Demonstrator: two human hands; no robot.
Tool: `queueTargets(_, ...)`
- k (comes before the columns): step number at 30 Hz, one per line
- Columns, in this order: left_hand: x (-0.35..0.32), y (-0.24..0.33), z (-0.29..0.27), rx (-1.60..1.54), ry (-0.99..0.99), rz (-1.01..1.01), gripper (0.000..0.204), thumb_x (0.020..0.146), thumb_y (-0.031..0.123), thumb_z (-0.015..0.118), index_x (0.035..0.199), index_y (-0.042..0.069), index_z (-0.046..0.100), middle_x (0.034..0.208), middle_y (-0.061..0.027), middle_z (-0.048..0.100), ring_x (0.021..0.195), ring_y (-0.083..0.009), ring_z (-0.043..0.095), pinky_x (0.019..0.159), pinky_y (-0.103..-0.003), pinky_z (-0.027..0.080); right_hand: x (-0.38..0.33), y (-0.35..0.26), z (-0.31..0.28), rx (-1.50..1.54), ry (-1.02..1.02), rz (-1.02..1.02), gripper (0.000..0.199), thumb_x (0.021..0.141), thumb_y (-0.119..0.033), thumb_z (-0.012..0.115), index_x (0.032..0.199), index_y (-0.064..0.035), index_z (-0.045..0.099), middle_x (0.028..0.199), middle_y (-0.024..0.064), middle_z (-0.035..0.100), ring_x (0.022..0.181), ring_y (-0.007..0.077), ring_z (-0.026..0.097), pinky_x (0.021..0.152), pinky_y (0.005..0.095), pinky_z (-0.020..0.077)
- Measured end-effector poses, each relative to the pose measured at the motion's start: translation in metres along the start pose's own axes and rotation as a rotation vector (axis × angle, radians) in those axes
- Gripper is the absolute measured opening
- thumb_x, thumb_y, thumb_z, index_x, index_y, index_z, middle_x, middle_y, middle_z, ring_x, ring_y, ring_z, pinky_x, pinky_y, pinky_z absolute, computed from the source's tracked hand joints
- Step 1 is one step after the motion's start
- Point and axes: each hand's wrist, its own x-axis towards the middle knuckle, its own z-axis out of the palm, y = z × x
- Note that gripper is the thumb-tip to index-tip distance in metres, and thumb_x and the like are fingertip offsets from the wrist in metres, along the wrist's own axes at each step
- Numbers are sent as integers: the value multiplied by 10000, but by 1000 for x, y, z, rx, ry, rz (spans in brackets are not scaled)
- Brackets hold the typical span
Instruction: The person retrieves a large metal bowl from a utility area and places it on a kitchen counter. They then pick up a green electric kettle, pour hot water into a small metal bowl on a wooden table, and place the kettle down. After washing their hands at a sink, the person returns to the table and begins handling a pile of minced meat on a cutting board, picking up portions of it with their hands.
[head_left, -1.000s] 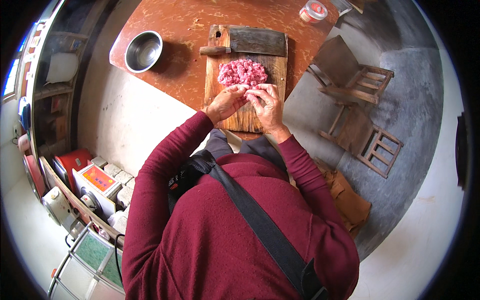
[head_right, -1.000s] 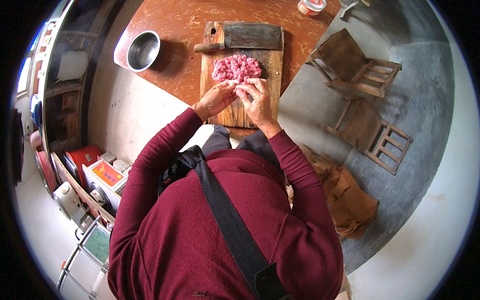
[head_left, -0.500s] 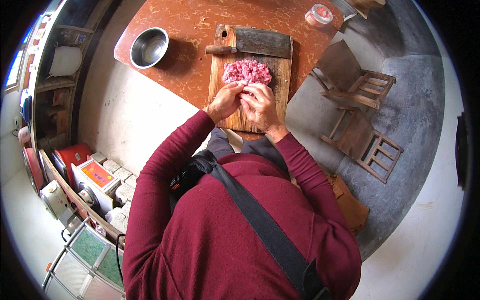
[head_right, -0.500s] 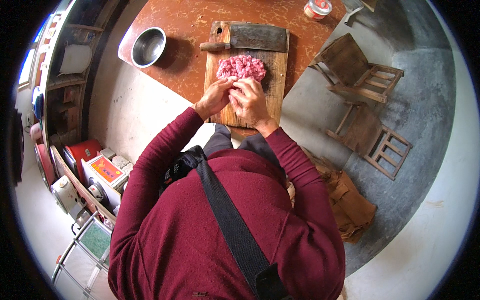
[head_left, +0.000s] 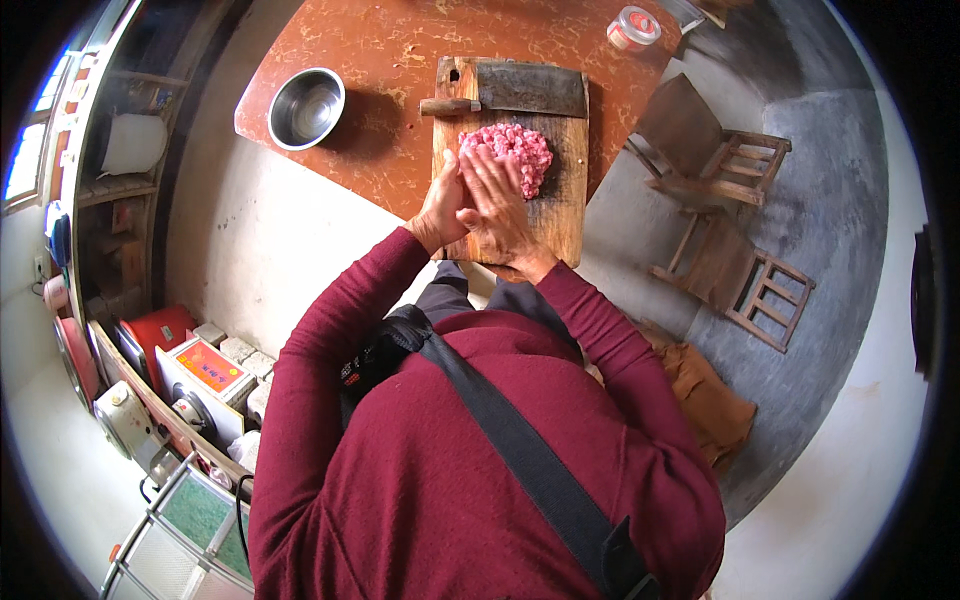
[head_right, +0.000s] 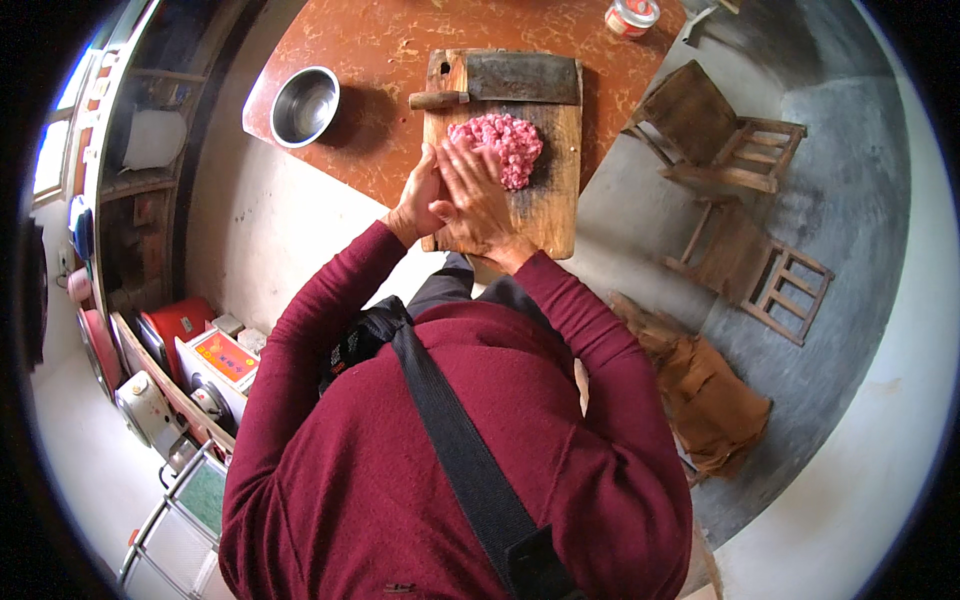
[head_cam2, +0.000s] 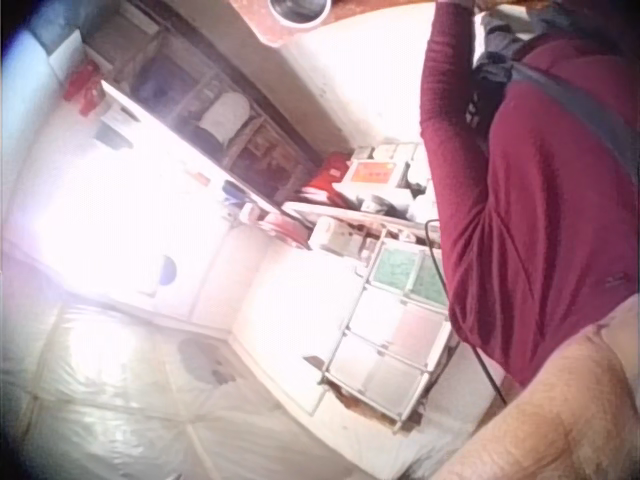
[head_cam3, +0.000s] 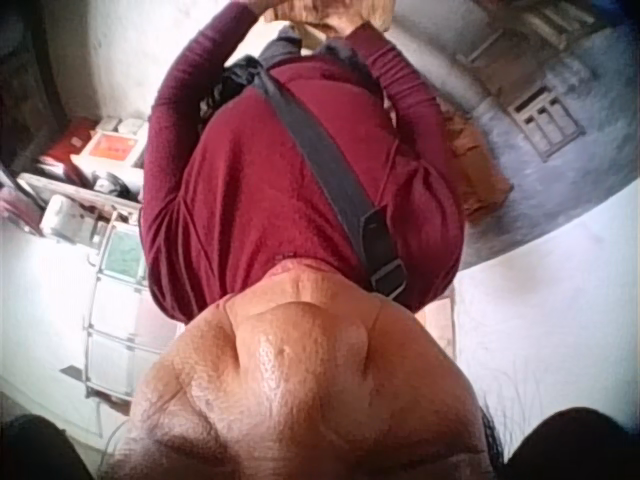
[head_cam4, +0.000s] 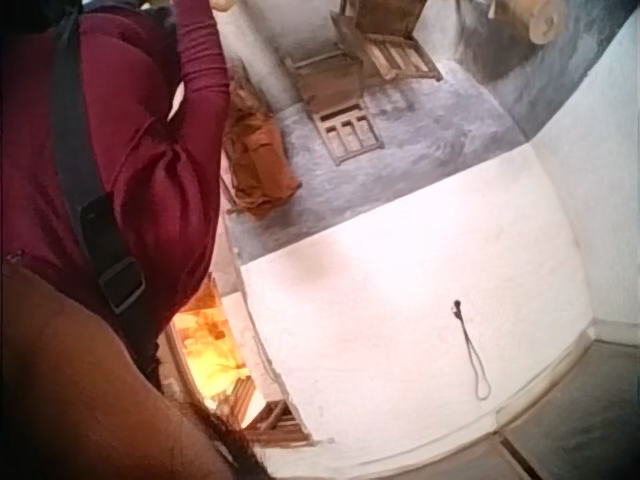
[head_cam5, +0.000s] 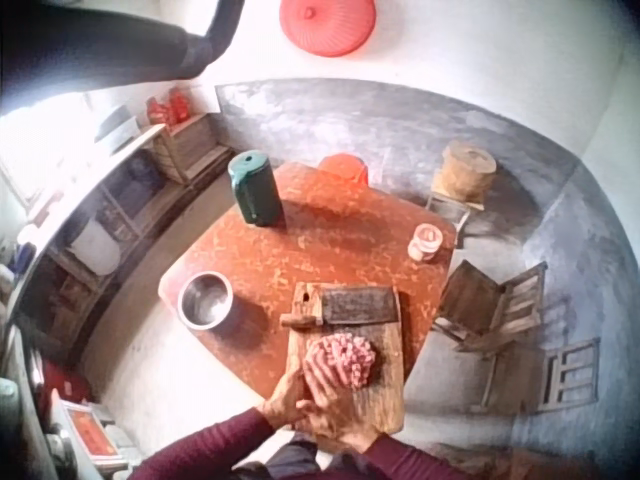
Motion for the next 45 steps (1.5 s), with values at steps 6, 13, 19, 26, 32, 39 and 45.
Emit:
queueTargets(6,-6,17,-15,-289,-243,-58,907,788,709,237,1321,-25,258,1349,-156,328,1226,-268,344,1049,-395,215,14,9,8,19,12,166,509,901,-329,389,1295,-7,359,1352,134,352,1294,276,251,1065,445,111)
queueTargets(13,-22,23,-14,-192,-110,-149,907,777,726,210,1349,23,227,1378,-144,281,1256,-266,300,1058,-392,198,26,-10,15,47,53,159,472,914,-296,366,1327,-70,340,1395,96,292,1316,291,190,1065,469,50)
queueTargets(19,-18,45,-28,-259,-249,-205,653,900,470,335,1249,-81,332,1247,-190,419,1151,-263,418,1004,-356,313,10,1,9,414,170,504,460,940,-338,313,1286,-44,383,1302,160,404,1165,268,417,984,393,290)
queueTargets(26,-18,61,-49,179,-135,-59,225,923,150,435,1064,-18,485,922,-46,526,813,-99,509,748,-198,453,-20,54,28,-156,395,527,248,802,-177,554,992,-19,570,983,146,558,929,324,522,803,400,422)
queueTargets(32,-15,128,-89,322,47,153,140,903,161,484,913,26,519,772,6,477,662,-72,442,605,-178,400,-25,60,29,-278,155,451,397,779,-138,578,1147,-17,491,1109,146,500,991,329,462,865,395,390)
queueTargets(39,-7,204,-186,1226,515,475,225,873,214,512,838,-5,546,703,-57,547,593,-122,496,535,-267,398,-18,55,27,-292,68,433,438,752,-70,593,1175,-73,481,1106,125,489,953,318,472,826,392,412)
queueTargets(45,13,231,-223,1806,573,614,191,828,110,425,826,-13,573,769,-216,592,773,-359,568,693,-418,432,-22,66,30,-293,23,453,406,741,-84,601,1138,-94,511,1060,110,495,935,314,474,793,392,429)
